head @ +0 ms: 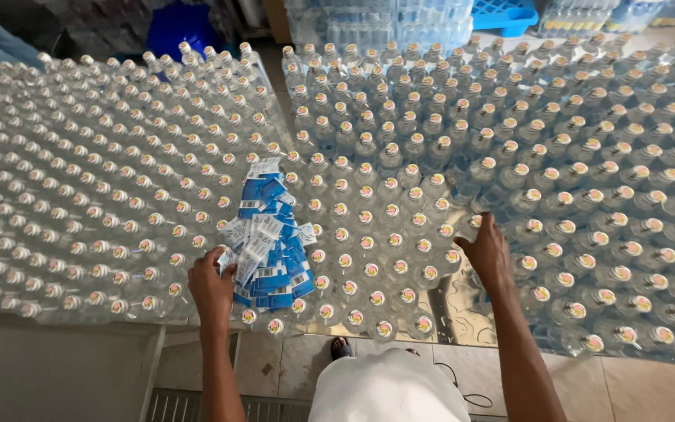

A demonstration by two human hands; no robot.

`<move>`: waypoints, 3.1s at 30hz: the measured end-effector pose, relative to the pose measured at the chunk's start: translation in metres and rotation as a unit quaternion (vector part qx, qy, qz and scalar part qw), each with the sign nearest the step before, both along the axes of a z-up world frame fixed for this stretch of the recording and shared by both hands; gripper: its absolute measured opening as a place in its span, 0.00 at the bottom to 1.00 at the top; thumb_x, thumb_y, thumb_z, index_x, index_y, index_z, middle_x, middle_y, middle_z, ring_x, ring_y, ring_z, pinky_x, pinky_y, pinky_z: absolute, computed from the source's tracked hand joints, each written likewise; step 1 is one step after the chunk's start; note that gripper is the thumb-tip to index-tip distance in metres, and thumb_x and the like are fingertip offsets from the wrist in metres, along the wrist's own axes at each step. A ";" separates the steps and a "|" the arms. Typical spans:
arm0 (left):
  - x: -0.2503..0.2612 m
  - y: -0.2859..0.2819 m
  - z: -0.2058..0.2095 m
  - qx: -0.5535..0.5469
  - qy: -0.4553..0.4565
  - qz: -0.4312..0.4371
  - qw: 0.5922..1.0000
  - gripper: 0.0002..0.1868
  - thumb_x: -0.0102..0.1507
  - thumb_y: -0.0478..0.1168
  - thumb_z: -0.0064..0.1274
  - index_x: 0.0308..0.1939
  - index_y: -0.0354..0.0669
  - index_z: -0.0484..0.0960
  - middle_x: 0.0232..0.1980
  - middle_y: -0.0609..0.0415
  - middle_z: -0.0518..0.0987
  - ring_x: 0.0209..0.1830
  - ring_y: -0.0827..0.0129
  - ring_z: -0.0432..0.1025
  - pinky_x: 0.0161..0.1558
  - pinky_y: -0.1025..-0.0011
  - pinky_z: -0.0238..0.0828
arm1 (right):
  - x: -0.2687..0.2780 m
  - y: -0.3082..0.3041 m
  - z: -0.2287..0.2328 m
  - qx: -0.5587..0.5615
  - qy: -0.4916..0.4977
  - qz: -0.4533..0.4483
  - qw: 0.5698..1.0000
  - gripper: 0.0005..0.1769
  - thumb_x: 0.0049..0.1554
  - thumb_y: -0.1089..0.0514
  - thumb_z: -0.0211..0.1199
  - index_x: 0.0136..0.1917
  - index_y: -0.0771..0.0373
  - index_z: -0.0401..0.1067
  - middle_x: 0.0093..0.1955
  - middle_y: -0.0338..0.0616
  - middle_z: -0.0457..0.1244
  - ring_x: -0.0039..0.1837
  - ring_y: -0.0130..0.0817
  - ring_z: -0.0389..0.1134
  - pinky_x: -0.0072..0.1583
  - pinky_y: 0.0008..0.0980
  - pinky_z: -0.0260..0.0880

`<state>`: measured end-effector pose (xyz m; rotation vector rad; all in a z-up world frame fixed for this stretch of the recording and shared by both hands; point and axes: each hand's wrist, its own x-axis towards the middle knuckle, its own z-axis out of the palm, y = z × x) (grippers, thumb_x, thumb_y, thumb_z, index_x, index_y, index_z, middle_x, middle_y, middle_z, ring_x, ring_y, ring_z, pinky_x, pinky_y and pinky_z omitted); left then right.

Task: The person repeatedly picks up clear plastic bottles from a large array on a table, applies a blue and white label to each bottle, and places the labeled bottle back into the array. The process is continuous and repetitive throughout the clip.

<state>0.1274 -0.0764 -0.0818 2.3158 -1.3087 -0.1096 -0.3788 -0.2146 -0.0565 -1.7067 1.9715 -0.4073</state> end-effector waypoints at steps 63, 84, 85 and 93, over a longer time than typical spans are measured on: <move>-0.234 0.006 0.077 -0.159 0.703 -0.140 0.679 0.32 0.63 0.39 0.64 0.69 0.43 0.67 0.53 0.50 0.79 0.52 0.71 0.76 0.56 0.69 0.75 | 0.094 0.122 0.062 -0.081 -0.315 0.180 0.928 0.65 0.49 0.52 0.74 0.85 0.64 0.34 0.74 0.62 0.52 0.59 0.59 0.70 0.57 0.58 0.76; -0.234 -0.027 0.126 -0.165 0.646 -0.295 0.684 0.25 0.72 0.41 0.44 0.72 0.36 0.59 0.38 0.42 0.83 0.52 0.57 0.79 0.65 0.55 0.69 | 0.077 0.128 0.066 0.090 -0.528 0.160 0.829 0.62 0.52 0.44 0.69 0.86 0.55 0.33 0.70 0.66 0.64 0.69 0.57 0.69 0.64 0.56 0.71; -0.235 -0.027 0.133 -0.164 0.647 -0.296 0.683 0.25 0.72 0.41 0.44 0.72 0.36 0.59 0.38 0.42 0.83 0.52 0.57 0.79 0.65 0.55 0.69 | 0.075 0.132 0.069 0.088 -0.527 0.158 0.830 0.62 0.52 0.44 0.69 0.86 0.55 0.33 0.70 0.66 0.64 0.69 0.57 0.69 0.64 0.56 0.71; -0.237 -0.041 0.153 -0.209 0.637 -0.285 0.685 0.25 0.73 0.41 0.43 0.73 0.41 0.60 0.39 0.44 0.82 0.55 0.58 0.79 0.66 0.56 0.68 | 0.065 0.140 0.090 0.096 -0.457 0.163 0.869 0.59 0.51 0.37 0.69 0.86 0.51 0.44 0.70 0.70 0.63 0.76 0.67 0.59 0.74 0.68 0.50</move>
